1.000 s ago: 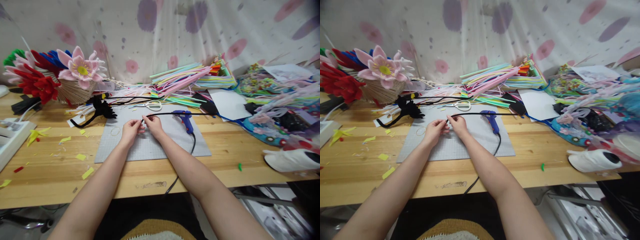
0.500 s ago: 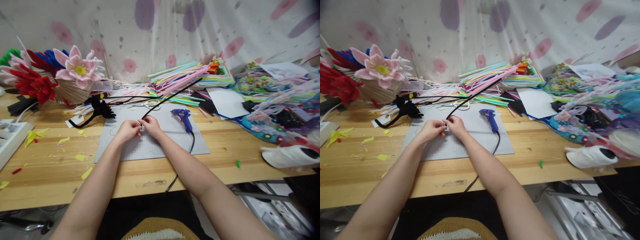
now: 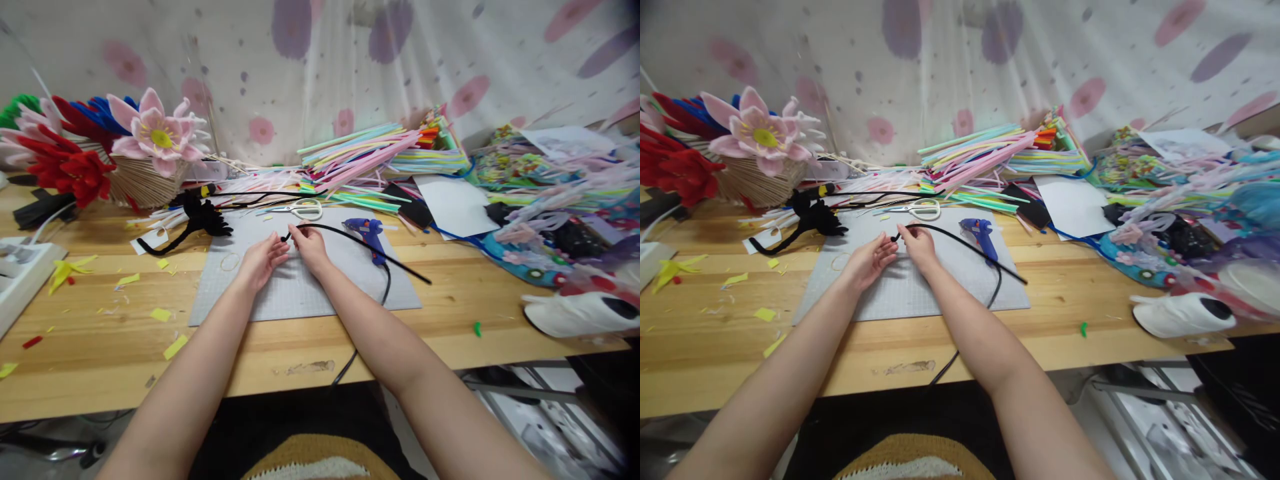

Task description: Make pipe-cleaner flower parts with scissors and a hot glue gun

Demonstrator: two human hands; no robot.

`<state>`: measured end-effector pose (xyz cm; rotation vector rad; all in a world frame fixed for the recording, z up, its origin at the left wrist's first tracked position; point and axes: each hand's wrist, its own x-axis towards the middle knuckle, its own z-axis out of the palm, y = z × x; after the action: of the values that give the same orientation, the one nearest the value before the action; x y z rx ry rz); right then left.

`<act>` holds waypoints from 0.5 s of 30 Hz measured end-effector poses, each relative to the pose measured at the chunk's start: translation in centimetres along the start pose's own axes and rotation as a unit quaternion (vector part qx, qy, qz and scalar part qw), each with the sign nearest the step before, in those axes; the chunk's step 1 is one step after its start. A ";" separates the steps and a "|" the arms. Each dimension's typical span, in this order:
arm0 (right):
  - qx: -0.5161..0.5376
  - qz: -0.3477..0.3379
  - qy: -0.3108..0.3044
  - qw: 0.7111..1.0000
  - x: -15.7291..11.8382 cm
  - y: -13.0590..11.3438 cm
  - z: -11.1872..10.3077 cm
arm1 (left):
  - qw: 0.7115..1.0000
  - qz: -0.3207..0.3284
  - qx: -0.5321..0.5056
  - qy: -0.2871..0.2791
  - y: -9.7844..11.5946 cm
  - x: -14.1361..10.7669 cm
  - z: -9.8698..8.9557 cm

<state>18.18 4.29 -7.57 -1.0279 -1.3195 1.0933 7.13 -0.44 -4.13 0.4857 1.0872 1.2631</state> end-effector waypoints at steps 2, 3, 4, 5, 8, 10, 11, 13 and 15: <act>-0.013 -0.021 0.001 1.000 -0.2 0.0 0.3 | 1.000 0.006 -0.018 0.004 -0.5 -0.1 0.5; -0.011 -0.024 0.002 1.000 -0.3 0.0 0.4 | 0.999 0.016 -0.026 0.012 -0.8 -0.1 0.6; -0.005 -0.023 0.000 1.000 -0.4 0.0 0.6 | 0.999 0.029 -0.031 0.022 -1.0 -0.1 0.7; 0.004 -0.016 -0.005 1.000 -0.4 -0.1 0.7 | 0.998 0.041 -0.031 0.033 -1.2 -0.1 0.8; 0.017 0.015 -0.025 0.999 -0.4 -0.2 0.8 | 0.996 0.072 0.028 0.049 -1.2 0.0 0.6; 0.016 0.025 -0.032 0.999 -0.4 -0.5 0.6 | 0.990 0.090 0.107 0.033 -0.9 0.0 0.3; 0.015 0.024 -0.041 0.999 -0.4 -0.6 0.5 | 0.985 0.094 0.147 0.014 -0.7 -0.1 0.1; 0.017 0.017 -0.076 0.997 -0.4 -0.8 0.2 | 0.970 0.081 0.225 -0.047 -0.3 -0.2 -0.4; 0.011 0.011 -0.135 0.991 -0.5 -1.0 0.0 | 0.942 0.048 0.309 -0.118 0.1 -0.2 -1.0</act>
<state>18.25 3.61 -6.72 -0.9025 -1.5094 1.2962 6.30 -0.86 -4.44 1.1480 1.2542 0.8944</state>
